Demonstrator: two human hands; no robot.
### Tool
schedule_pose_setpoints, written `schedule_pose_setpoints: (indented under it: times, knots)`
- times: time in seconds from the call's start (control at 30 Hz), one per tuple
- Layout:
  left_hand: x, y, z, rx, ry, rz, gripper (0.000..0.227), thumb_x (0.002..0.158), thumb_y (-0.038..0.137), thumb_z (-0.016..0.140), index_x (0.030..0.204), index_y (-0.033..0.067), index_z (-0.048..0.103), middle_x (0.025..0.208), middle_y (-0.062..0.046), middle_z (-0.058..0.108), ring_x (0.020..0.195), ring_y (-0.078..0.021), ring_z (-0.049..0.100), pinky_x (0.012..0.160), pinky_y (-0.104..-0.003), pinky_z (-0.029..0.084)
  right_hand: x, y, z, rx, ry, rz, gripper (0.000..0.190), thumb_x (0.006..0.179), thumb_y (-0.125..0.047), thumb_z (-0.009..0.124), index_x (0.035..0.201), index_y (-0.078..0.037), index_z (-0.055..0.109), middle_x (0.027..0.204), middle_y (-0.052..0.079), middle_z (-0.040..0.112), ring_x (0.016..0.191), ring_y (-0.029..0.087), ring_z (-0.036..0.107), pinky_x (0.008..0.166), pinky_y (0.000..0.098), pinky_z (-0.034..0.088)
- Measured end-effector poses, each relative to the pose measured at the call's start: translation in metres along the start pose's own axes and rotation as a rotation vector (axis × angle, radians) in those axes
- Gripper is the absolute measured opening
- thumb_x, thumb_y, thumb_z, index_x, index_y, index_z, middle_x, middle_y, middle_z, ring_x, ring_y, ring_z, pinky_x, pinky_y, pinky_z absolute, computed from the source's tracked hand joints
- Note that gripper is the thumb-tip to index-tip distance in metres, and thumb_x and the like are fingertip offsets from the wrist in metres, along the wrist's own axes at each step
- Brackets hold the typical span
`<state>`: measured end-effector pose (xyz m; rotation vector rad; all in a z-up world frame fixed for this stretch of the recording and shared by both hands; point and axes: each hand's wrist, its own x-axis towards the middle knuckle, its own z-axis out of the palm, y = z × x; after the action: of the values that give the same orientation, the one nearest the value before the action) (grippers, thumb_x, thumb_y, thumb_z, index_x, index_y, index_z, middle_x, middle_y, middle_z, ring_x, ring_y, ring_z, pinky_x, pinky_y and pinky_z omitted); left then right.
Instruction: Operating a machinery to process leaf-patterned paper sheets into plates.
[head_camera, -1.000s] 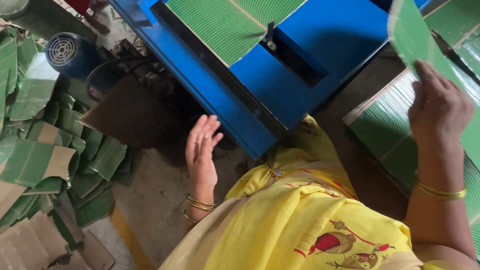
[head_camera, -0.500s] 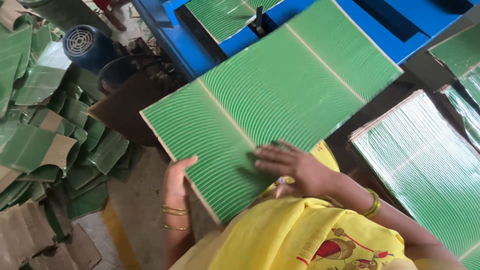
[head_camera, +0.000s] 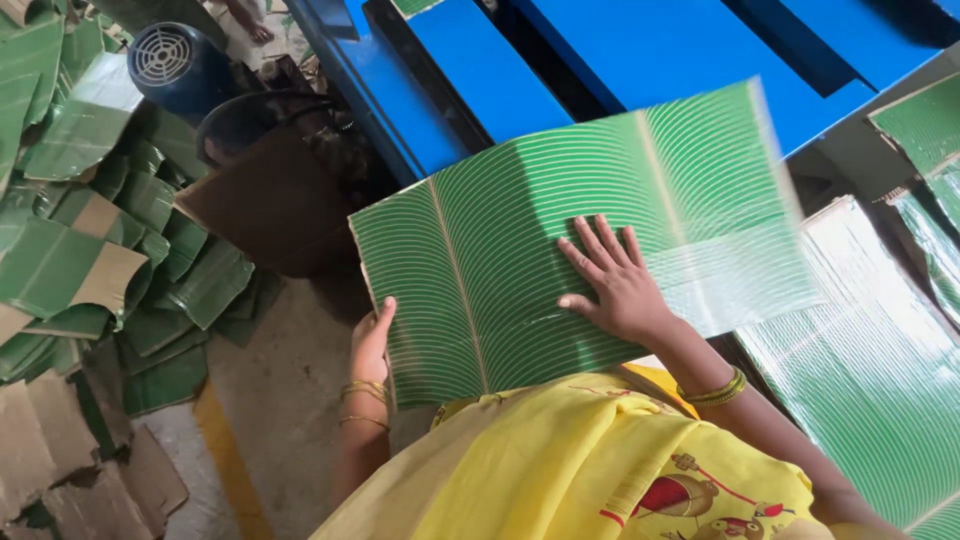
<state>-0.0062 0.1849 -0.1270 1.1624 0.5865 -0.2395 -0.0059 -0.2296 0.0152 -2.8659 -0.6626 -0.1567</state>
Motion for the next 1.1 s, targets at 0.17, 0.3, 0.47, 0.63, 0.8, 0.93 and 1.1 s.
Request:
schedule_pose_setpoints:
  times: [0.17,0.3,0.47,0.63,0.8,0.93,1.1]
  knots:
    - [0.009,-0.023,0.009,0.127,0.042,0.03,0.051,0.092,0.046,0.073,0.11,-0.0015,0.07,0.096,-0.009,0.072,0.077,-0.0144,0.066,0.065,-0.029,0.054,-0.002,0.005,0.009,0.123,0.001,0.026,0.089,0.09,-0.072,0.044,0.162,-0.023,0.028,0.17,0.01,0.018,0.157,0.033,0.01,0.126,0.0533,0.007]
    - [0.01,-0.027,0.024,0.147,0.138,0.0,0.056,0.092,0.053,0.069,0.109,-0.0005,0.071,0.099,-0.008,0.073,0.085,-0.0161,0.066,0.073,-0.031,0.054,-0.003,0.006,0.01,0.114,0.006,0.049,0.086,0.092,-0.07,0.044,0.162,-0.024,0.026,0.171,0.009,0.016,0.158,0.031,0.008,0.126,0.0525,0.005]
    - [-0.002,-0.013,0.053,0.091,0.182,0.06,0.056,0.091,0.055,0.066,0.115,0.0044,0.069,0.107,-0.002,0.073,0.098,-0.0132,0.067,0.085,-0.031,0.054,-0.007,0.018,0.0,0.147,-0.058,0.173,0.08,0.094,-0.061,0.048,0.162,-0.026,0.025,0.171,0.007,0.013,0.157,0.03,0.004,0.124,0.053,0.002]
    - [0.006,-0.016,0.086,0.055,0.053,0.195,0.056,0.095,0.052,0.066,0.113,-0.001,0.066,0.102,-0.009,0.071,0.088,-0.0165,0.067,0.08,-0.035,0.056,-0.021,0.046,0.014,0.181,0.022,0.286,0.073,0.097,-0.053,0.044,0.162,-0.025,0.025,0.172,0.007,0.012,0.158,0.031,0.004,0.124,0.0568,0.002]
    - [0.036,-0.05,0.1,0.105,0.059,-0.005,0.064,0.095,0.056,0.062,0.116,-0.0043,0.071,0.103,-0.01,0.074,0.086,-0.0175,0.068,0.08,-0.035,0.055,-0.024,0.045,0.014,0.186,0.057,0.285,0.073,0.099,-0.052,0.044,0.164,-0.023,0.027,0.174,0.008,0.015,0.16,0.032,0.007,0.126,0.0581,0.003]
    - [0.031,-0.066,0.112,0.035,0.069,-0.104,0.074,0.099,0.061,0.055,0.122,-0.0069,0.071,0.109,-0.011,0.074,0.09,-0.0188,0.068,0.083,-0.035,0.054,-0.029,0.042,-0.001,0.214,0.074,0.243,0.078,0.093,-0.053,0.057,0.16,-0.019,0.033,0.171,0.012,0.02,0.16,0.034,0.011,0.126,0.0551,0.008]
    - [0.002,-0.062,0.11,-0.239,0.044,-0.169,0.064,0.098,0.056,0.056,0.121,-0.0019,0.07,0.106,-0.01,0.074,0.091,-0.0219,0.07,0.083,-0.038,0.056,-0.05,0.011,-0.045,0.27,0.011,-0.001,0.092,0.075,-0.054,0.073,0.152,-0.017,0.04,0.165,0.016,0.024,0.153,0.035,0.017,0.121,0.0545,0.016]
